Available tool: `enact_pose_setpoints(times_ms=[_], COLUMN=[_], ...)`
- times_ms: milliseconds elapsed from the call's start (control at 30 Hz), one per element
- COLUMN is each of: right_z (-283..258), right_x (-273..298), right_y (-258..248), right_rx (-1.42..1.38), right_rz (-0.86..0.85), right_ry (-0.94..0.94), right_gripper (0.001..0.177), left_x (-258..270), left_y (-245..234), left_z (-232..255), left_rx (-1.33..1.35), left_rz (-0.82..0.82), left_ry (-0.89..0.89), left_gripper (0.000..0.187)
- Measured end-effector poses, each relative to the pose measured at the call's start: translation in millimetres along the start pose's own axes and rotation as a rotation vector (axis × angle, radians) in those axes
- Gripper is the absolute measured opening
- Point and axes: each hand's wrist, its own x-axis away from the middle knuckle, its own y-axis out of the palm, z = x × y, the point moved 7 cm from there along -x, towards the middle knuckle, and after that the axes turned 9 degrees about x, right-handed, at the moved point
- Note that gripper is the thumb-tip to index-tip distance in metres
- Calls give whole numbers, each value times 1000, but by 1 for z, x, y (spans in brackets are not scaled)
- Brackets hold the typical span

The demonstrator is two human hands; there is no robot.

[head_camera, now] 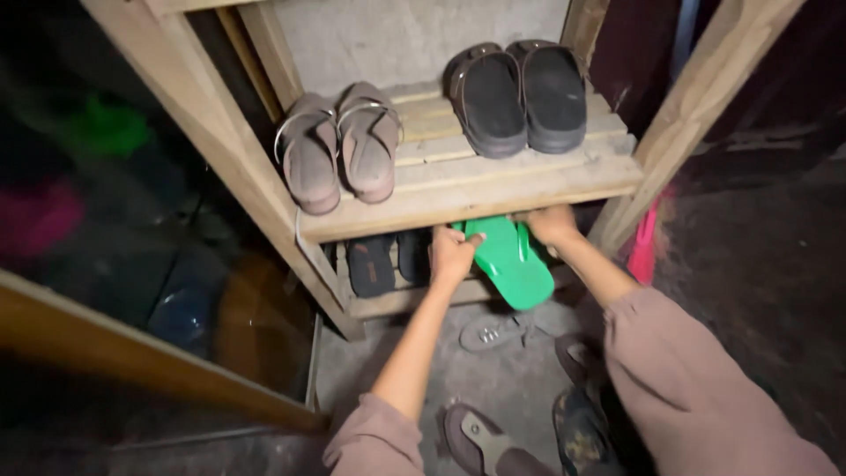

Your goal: The recorder is organizing various shoes, sandals, and slippers on and around a wooden shoe rack.

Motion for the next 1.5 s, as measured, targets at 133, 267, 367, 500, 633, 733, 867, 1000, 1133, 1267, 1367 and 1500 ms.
enact_pose_setpoints(times_ms=[133, 267, 367, 500, 633, 733, 867, 1000, 1133, 1267, 1367, 1500], right_z=[18, 23, 22, 31, 64, 82, 16, -59, -74, -75, -76, -70], right_x=[-4, -39, -36, -36, -16, 0, 35, 52, 58, 66, 81, 86], right_y=[24, 37, 36, 55, 72, 82, 27, -59, -80, -72, -70, -87], right_rx=[-69, -154, -209, -283, -341, -388, -186, -60, -23, 138, 193, 44], right_rz=[-23, -86, -150, -228, -311, -357, -558, -430, -426, -328, -307, -75], right_ry=[41, 97, 134, 175, 238, 279, 353, 183, 16, -189, -229, -304], right_gripper=[42, 45, 47, 51, 54, 57, 66, 64, 74, 55, 49, 48], left_x=[15, 52, 50, 21, -2, -19, -29, -29, -4, -6, 1, 7], left_y=[-2, 21, 45, 65, 58, 58, 46, 47, 43, 52, 58, 54], left_z=[28, 78, 61, 23, 16, -1, -13, -19, 39, 27, 12, 17], left_rx=[-19, -384, -561, -651, -731, -681, -664, -690, -584, -658, -680, -682], left_rz=[196, 61, 2, -293, -518, -414, -356, -442, -555, -494, -391, -271], left_ry=[311, 694, 757, 491, 277, 534, 530, 420, 378, 347, 486, 573], left_gripper=[67, 74, 67, 53, 60, 56, 51, 64, 66, 51, 47, 44])
